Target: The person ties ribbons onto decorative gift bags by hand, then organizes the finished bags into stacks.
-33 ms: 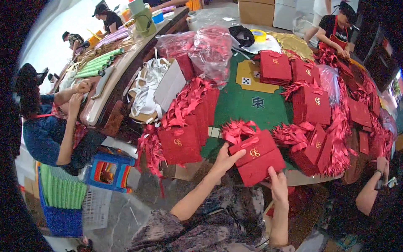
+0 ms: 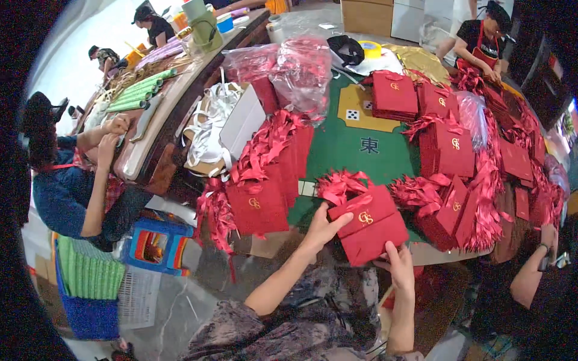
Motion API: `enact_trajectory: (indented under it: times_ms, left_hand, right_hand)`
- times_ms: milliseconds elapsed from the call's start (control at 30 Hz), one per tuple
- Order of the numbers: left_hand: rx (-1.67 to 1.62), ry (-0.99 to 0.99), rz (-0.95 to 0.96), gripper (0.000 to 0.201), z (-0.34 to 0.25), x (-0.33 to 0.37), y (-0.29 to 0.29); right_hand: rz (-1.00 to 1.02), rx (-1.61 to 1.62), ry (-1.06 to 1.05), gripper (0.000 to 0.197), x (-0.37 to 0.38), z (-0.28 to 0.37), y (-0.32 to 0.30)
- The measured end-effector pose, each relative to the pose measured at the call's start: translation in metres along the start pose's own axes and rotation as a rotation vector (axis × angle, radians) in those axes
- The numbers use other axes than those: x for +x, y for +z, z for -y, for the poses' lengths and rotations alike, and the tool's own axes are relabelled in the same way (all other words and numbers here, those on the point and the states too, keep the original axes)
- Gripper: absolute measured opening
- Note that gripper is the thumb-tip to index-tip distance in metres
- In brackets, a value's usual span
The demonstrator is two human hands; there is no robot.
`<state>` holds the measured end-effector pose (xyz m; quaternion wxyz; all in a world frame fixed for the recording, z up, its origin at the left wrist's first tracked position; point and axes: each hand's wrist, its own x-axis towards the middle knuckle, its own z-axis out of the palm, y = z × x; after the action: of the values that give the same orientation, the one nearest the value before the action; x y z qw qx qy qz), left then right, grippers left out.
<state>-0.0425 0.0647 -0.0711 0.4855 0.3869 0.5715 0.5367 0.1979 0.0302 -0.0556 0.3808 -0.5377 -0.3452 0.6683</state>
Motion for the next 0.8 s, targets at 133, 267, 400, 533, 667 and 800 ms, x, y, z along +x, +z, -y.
enact_trajectory:
  times_ms: [133, 267, 400, 533, 667, 800]
  left_hand:
    - [0.189, 0.168, -0.039, 0.060, -0.010, 0.002, 0.014]
    - [0.336, 0.183, -0.012, 0.063, -0.005, 0.009, 0.015]
    - [0.678, 0.314, -0.142, 0.071, 0.003, 0.000, 0.014]
    - [0.647, 0.316, -0.200, 0.082, 0.004, -0.005, 0.015]
    - [0.445, 0.215, -0.172, 0.094, -0.001, -0.012, 0.024]
    - [0.360, 0.289, -0.197, 0.094, 0.007, -0.015, 0.019]
  right_hand:
    - [-0.200, -0.306, -0.150, 0.050, -0.025, 0.005, 0.000]
    - [-0.478, -0.858, -0.679, 0.053, -0.028, 0.015, 0.026]
    - [-0.396, -1.034, -0.713, 0.060, -0.021, 0.001, 0.038]
    - [-0.427, -0.980, -0.707, 0.060, -0.022, -0.004, 0.033]
    - [-0.485, -0.945, -0.725, 0.063, -0.020, -0.012, 0.024]
    - [-0.496, -0.886, -0.719, 0.063, -0.024, -0.012, 0.033]
